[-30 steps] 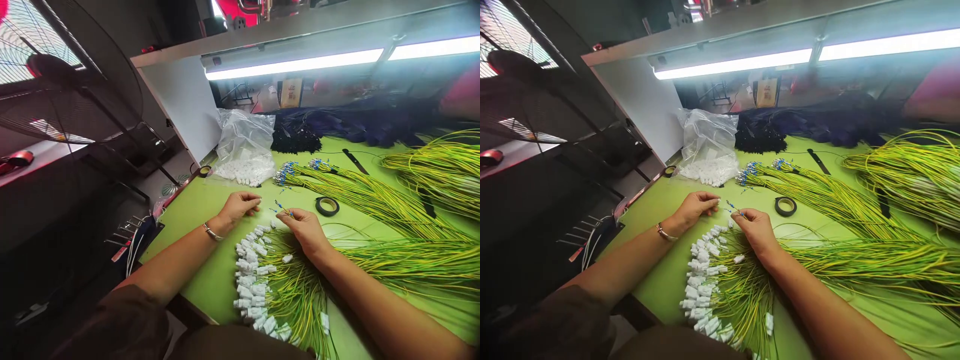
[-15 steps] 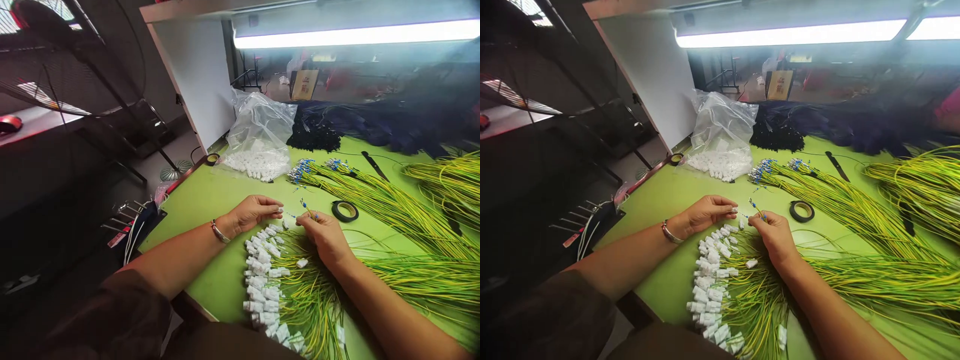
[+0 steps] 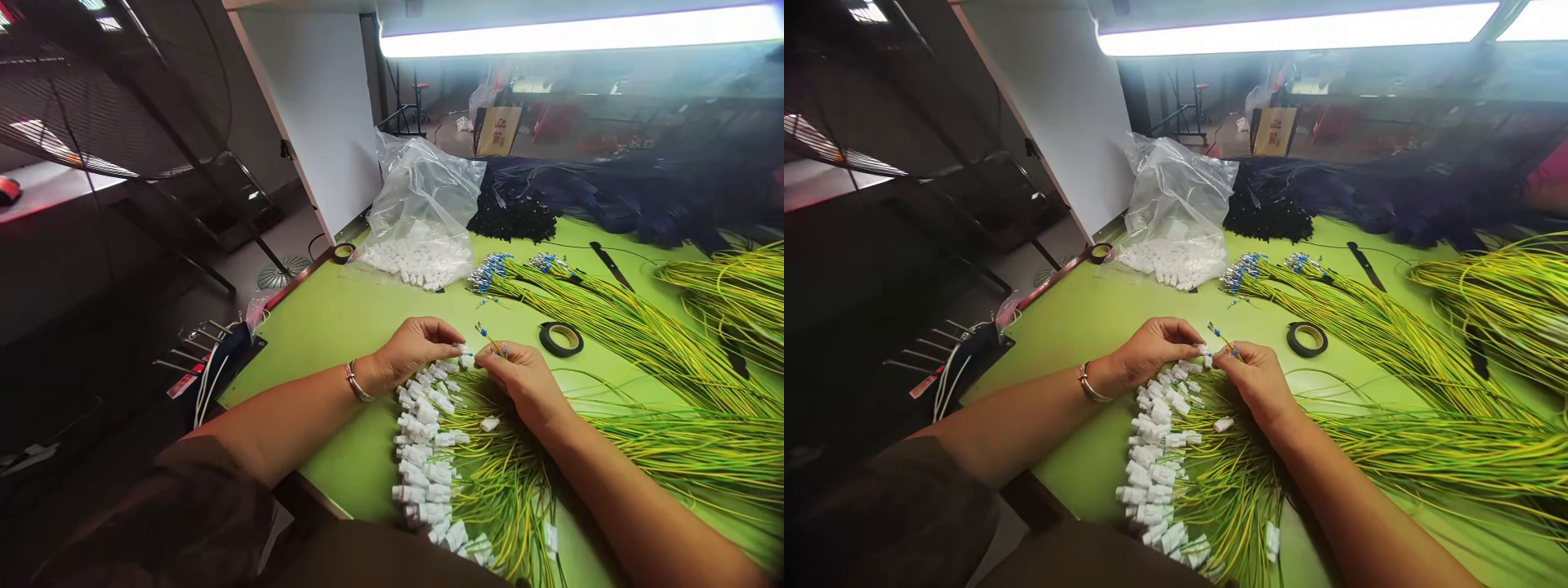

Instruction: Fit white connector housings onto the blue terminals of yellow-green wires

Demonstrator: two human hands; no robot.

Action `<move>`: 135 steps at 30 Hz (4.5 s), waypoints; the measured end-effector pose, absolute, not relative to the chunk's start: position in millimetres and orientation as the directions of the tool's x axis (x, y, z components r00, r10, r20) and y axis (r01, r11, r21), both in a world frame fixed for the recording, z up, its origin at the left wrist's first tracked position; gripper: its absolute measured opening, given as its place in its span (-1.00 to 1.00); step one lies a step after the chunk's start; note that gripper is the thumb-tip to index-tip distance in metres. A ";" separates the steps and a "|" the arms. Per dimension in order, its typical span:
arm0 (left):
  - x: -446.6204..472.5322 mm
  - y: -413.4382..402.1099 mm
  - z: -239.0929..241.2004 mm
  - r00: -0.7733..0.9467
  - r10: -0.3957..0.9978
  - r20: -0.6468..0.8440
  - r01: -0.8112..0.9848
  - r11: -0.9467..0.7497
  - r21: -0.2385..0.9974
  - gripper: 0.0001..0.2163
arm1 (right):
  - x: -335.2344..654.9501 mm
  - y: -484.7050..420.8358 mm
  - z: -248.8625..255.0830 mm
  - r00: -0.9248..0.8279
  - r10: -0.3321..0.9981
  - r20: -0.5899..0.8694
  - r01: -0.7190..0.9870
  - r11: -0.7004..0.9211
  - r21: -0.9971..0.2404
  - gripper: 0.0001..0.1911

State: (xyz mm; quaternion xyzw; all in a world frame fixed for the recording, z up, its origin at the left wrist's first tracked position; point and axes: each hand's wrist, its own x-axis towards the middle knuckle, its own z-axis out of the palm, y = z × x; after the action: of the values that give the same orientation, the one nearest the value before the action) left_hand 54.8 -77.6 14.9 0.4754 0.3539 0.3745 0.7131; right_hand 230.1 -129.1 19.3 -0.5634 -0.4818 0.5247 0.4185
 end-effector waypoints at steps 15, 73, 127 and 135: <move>59.7 -77.3 12.2 0.504 0.853 -0.140 -0.178 0.261 0.949 -0.77 | 229.1 -129.8 22.5 -0.130 0.978 -0.162 0.165 -0.139 -0.976 -0.66; 71.3 -59.7 35.1 0.543 0.747 -0.384 -0.097 0.510 0.855 -0.79 | 233.9 -132.1 19.3 0.174 0.984 0.029 0.212 -0.008 -0.977 -0.91; 73.2 -71.5 22.8 0.565 0.779 -0.271 -0.033 0.349 0.936 -0.65 | 234.6 -130.2 12.6 0.061 0.996 -0.063 0.184 -0.073 -0.980 -0.75; 69.3 -67.9 13.7 0.602 0.765 -0.230 -0.055 0.328 0.943 -0.69 | 235.5 -129.0 17.2 -0.013 0.982 -0.187 0.097 -0.185 -0.978 -0.72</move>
State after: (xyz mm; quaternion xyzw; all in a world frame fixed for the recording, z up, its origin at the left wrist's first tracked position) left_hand 69.3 -67.9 13.7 0.5087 0.3486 0.2783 0.7364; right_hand 235.5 -129.0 17.2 -0.5624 -0.4798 0.5256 0.4211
